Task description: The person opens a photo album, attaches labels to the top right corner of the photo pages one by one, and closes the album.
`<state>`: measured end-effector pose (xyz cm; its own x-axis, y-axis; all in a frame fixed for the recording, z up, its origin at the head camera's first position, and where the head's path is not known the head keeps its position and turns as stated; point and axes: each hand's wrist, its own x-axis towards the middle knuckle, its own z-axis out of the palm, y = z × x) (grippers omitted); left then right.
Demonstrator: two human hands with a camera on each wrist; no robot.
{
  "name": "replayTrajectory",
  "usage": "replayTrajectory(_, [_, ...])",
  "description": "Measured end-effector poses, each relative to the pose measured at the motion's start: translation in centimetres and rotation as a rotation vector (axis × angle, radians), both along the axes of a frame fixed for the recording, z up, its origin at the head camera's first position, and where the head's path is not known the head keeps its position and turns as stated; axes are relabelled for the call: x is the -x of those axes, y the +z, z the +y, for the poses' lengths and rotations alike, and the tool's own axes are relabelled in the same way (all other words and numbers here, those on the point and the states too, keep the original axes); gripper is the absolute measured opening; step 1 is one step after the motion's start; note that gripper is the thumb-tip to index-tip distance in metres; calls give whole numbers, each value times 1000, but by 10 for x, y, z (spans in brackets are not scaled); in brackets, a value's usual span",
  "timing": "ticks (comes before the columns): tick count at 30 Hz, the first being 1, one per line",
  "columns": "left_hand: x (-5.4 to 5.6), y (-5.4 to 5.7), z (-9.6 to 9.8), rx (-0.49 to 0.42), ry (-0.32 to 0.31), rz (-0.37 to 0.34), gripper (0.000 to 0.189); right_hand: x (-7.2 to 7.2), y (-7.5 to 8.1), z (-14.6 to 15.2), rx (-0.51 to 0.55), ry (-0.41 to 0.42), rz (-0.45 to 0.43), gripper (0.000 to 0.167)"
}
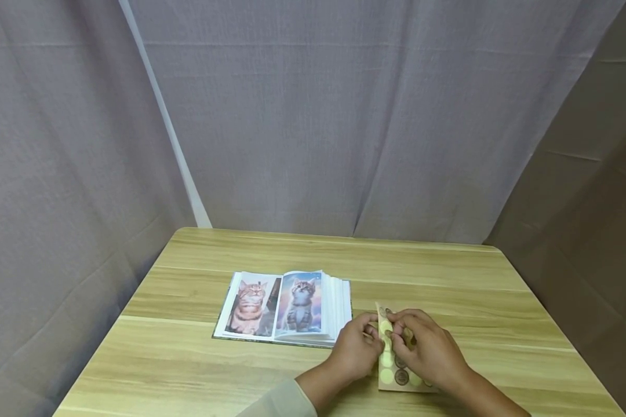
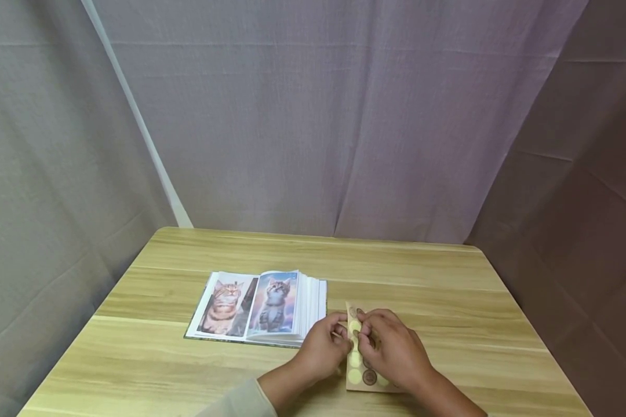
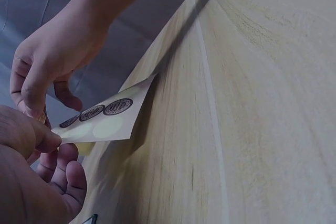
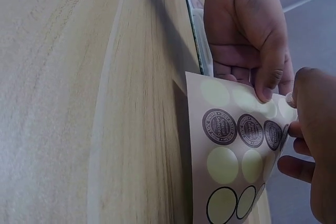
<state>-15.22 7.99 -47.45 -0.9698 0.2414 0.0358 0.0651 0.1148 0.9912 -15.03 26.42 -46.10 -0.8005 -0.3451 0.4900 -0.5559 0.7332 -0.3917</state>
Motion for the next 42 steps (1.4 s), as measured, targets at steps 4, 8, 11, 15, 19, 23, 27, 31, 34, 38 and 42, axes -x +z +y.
replayTrajectory(4, [1,-2,0,26,16,3,41,0,-1,0,0,-18,-33,32])
replayTrajectory(8, [2,-3,0,63,49,12,40,0,-3,0,-14,-39,-67,31])
replayTrajectory(11, [2,-5,0,80,74,13,40,0,-6,0,-22,-53,-92,30])
replayTrajectory(15, [4,-7,0,97,88,10,41,1,-11,1,-25,-63,-120,30])
replayTrajectory(19, [5,-9,0,106,91,4,41,2,-16,2,-29,-67,-138,28])
replayTrajectory(23, [6,-11,-1,86,94,-3,41,3,-20,3,-34,-65,-155,26])
replayTrajectory(27, [5,-12,-3,93,90,-4,40,3,-23,4,-31,-66,-183,22])
replayTrajectory(31, [4,-11,-5,158,85,2,35,3,-25,5,-25,-72,-208,20])
replayTrajectory(34, [3,-10,-6,199,87,7,32,3,-27,5,-21,-73,-245,19])
replayTrajectory(38, [1,-9,-7,229,81,11,30,4,-29,5,-23,-70,-289,18])
replayTrajectory(42, [-2,-6,-10,228,55,8,30,4,-30,5,-24,-77,-288,19])
